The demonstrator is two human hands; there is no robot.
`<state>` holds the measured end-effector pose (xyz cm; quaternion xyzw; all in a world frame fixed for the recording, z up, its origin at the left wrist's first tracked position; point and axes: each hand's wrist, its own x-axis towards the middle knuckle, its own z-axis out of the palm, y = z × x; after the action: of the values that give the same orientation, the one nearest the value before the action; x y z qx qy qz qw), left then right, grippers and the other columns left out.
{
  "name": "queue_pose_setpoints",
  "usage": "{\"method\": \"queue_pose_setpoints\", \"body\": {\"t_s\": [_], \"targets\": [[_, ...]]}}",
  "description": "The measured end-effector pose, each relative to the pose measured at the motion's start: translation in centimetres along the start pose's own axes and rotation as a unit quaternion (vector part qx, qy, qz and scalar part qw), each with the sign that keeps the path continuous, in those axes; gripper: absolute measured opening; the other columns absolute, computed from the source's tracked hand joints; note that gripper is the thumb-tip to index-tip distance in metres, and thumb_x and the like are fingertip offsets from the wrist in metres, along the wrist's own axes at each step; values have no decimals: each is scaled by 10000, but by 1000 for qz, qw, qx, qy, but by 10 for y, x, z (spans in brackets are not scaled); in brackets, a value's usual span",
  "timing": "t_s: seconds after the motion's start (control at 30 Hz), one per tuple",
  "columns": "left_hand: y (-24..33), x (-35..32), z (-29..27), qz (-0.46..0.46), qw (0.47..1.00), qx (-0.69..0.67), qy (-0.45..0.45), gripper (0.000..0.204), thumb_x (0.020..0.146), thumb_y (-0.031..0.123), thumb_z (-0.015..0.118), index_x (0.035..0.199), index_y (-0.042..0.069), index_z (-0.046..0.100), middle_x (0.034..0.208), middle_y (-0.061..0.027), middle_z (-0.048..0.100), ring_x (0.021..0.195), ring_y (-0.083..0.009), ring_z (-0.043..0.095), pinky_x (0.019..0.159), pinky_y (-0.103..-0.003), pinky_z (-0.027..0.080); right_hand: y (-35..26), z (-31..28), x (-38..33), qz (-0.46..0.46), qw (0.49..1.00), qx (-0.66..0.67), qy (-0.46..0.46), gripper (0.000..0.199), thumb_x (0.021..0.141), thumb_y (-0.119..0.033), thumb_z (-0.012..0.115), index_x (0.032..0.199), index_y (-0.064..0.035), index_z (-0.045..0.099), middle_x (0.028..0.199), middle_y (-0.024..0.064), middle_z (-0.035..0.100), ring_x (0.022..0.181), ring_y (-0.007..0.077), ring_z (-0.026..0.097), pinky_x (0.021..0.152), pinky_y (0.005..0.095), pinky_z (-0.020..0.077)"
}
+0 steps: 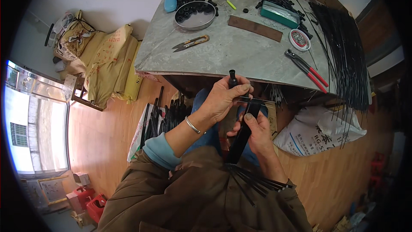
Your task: Trimming and assembling small components onto black rods at a workbench.
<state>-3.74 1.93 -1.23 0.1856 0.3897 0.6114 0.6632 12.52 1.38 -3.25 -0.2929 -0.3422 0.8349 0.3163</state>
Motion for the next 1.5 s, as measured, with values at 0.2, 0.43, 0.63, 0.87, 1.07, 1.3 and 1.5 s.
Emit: {"method": "queue_pose_setpoints", "body": {"t_s": [0.2,0.43,0.63,0.87,1.07,1.3,1.5], "targets": [[0,-1,1,15,1000,-8,-14,159,876,95,655,1012,54,584,960,-84,642,881,-168,634,763,-293,546,1,2,-1,-4,1000,-1,2,209,968,-226,518,960,-18,495,725,86,591,623,191,632,633,357,591],[0,0,1,12,1000,-24,3,156,867,79,662,992,56,572,892,-36,604,853,-152,625,759,-287,546,1,4,0,0,1000,6,3,208,966,-224,523,956,-17,497,724,84,590,626,184,630,635,356,592],[1,-1,1,0,1000,9,22,174,860,74,668,1013,48,589,916,-55,628,840,-152,628,749,-286,544,1,5,-1,-6,1000,5,3,199,966,-215,522,959,-17,497,726,83,588,629,184,632,635,355,595],[0,-2,0,11,999,20,24,200,857,81,674,1036,33,598,943,-86,652,842,-163,631,755,-288,539,0,7,-2,-9,1000,8,6,209,962,-219,532,956,-13,494,723,83,584,621,186,629,633,357,596],[0,-2,0,27,999,24,13,188,862,80,667,1027,28,595,951,-101,658,848,-177,641,761,-299,542,0,6,-1,-13,1000,5,6,222,959,-229,539,953,-12,493,717,84,582,618,190,630,632,357,595],[-1,-1,-2,27,999,21,10,169,883,90,639,1028,21,586,979,-118,658,865,-194,646,776,-309,546,1,5,0,-7,1000,3,5,231,955,-239,547,952,-13,496,721,84,581,619,188,630,628,360,596],[1,-1,0,26,999,23,6,187,882,99,644,1036,16,579,994,-123,654,878,-195,643,785,-311,544,3,2,1,-6,1000,6,2,229,954,-238,550,961,-15,500,739,84,583,630,183,626,626,361,598]]}}
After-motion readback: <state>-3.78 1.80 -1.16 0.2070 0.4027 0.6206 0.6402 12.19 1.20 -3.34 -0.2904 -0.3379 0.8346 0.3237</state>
